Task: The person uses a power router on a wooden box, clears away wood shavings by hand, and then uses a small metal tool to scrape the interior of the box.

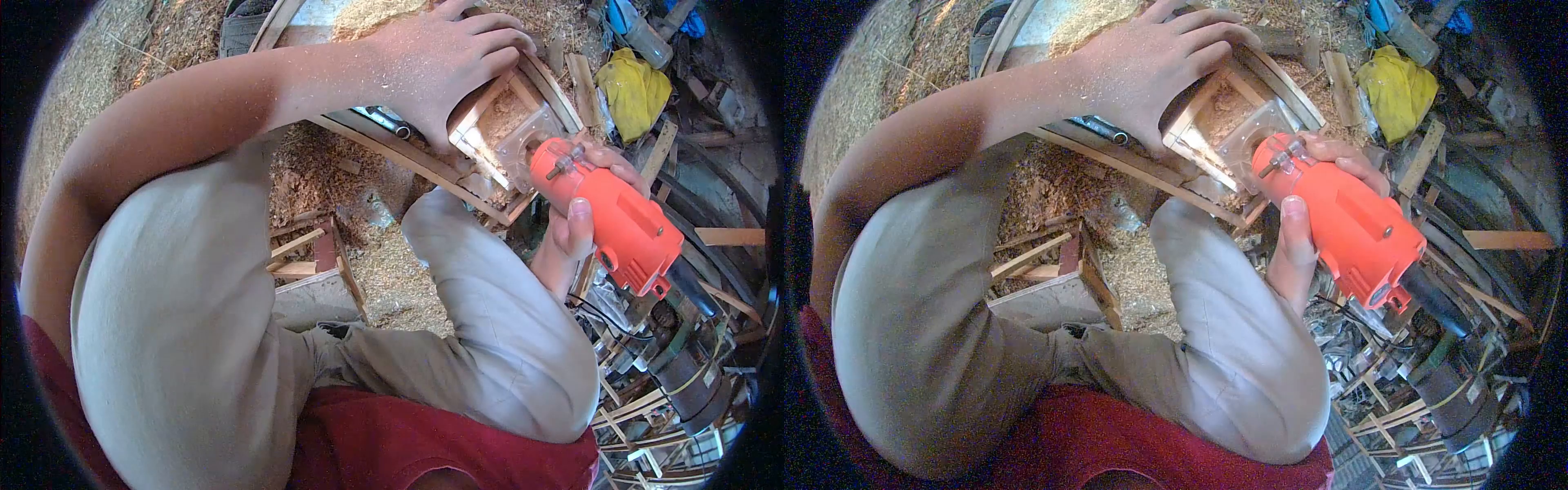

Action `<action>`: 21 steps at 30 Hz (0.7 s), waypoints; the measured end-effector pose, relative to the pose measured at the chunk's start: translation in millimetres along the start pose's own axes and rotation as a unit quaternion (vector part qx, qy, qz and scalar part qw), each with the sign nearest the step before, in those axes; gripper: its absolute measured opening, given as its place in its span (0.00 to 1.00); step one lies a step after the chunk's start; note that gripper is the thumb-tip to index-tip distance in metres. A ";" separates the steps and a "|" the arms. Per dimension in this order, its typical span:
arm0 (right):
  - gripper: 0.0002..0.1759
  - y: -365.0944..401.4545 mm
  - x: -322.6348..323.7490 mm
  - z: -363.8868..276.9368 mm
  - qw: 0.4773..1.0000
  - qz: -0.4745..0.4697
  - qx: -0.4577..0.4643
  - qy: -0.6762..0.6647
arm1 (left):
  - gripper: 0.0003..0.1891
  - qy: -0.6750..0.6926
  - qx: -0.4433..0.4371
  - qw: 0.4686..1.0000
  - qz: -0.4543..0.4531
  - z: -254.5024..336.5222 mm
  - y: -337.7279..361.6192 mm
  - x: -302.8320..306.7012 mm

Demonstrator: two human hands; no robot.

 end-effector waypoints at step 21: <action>0.31 -28.9 2.5 21.8 0.999 0.035 0.030 0.007 | 0.61 0.002 -0.004 1.000 0.001 -2.0 -0.9 1.8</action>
Point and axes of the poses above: each hand's wrist, its own y-axis away from the middle knuckle, its own x-axis out of the back of the hand, z = x × y, the point moved 4 cm from there along -y, towards the middle knuckle, and after that the axes turned 3 degrees about x, right-handed, at the moved point
